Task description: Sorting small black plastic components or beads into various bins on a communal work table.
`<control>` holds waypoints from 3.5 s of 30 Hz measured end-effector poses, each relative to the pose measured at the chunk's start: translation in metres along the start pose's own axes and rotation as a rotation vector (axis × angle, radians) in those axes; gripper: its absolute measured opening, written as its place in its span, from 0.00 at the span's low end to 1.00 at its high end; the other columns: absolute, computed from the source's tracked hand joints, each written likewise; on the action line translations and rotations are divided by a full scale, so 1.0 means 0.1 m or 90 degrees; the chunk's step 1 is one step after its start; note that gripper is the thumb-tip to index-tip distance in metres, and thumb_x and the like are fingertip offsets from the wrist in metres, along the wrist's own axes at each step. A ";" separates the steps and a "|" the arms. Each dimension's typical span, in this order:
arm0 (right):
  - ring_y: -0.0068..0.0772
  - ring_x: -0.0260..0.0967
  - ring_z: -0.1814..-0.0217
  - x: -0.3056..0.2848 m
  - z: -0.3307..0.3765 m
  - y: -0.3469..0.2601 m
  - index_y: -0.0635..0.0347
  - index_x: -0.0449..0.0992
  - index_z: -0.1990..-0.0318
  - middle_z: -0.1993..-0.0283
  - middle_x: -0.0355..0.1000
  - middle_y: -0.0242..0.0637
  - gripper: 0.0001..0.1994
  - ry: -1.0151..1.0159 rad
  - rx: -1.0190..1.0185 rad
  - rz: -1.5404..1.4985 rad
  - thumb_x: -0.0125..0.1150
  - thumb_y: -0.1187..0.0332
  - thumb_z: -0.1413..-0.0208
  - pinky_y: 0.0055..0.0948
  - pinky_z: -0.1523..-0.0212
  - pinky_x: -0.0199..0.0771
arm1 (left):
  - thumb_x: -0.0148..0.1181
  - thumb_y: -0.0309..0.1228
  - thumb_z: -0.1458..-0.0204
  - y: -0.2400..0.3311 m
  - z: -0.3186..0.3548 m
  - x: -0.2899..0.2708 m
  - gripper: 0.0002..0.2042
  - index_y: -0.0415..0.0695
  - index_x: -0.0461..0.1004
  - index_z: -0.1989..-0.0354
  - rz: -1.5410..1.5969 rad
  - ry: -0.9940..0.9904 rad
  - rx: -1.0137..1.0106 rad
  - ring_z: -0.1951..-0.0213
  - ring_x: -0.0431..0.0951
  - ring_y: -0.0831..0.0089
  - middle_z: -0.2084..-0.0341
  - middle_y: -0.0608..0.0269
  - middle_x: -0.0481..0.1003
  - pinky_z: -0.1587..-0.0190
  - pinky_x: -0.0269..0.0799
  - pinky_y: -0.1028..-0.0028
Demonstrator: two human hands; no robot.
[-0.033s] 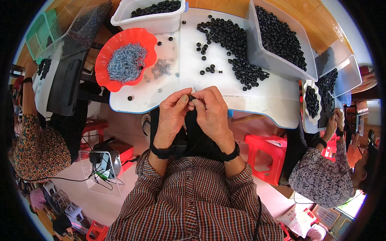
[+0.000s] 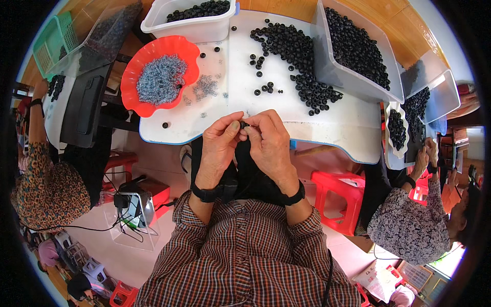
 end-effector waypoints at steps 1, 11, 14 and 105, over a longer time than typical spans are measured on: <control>0.33 0.73 0.70 0.00 0.00 -0.01 0.66 0.73 0.64 0.65 0.68 0.40 0.06 -0.002 -0.013 0.030 0.58 0.85 0.49 0.27 0.70 0.75 | 0.56 0.23 0.40 -0.02 0.00 -0.01 0.12 0.35 0.75 0.50 0.011 0.004 -0.011 0.67 0.77 0.76 0.65 0.60 0.78 0.61 0.76 0.78; 0.38 0.72 0.70 -0.01 -0.05 0.02 0.66 0.73 0.65 0.66 0.68 0.42 0.06 -0.014 -0.006 0.064 0.59 0.84 0.50 0.31 0.71 0.74 | 0.58 0.26 0.41 -0.18 -0.09 -0.09 0.10 0.36 0.76 0.54 0.075 -0.034 -0.050 0.68 0.78 0.75 0.67 0.60 0.78 0.63 0.77 0.78; 0.40 0.71 0.70 -0.02 -0.04 0.06 0.66 0.73 0.65 0.67 0.68 0.42 0.06 -0.024 -0.002 0.089 0.59 0.83 0.51 0.33 0.70 0.74 | 0.58 0.26 0.41 -0.19 -0.08 -0.08 0.09 0.36 0.76 0.54 0.051 -0.010 -0.067 0.69 0.78 0.75 0.67 0.60 0.78 0.66 0.77 0.79; 0.42 0.66 0.55 -0.29 -0.63 0.60 0.47 0.79 0.51 0.53 0.67 0.37 0.21 0.072 -0.094 0.485 0.54 0.80 0.52 0.37 0.59 0.72 | 0.59 0.31 0.42 0.01 -0.37 0.19 0.11 0.35 0.77 0.58 -0.463 0.094 0.047 0.78 0.72 0.84 0.78 0.67 0.75 0.74 0.72 0.81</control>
Point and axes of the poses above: each hand's wrist, its own z-axis away from the middle knuckle, its own x-axis out of the palm, y = z × x, the point moved 8 cm from there along -z, towards the middle knuckle
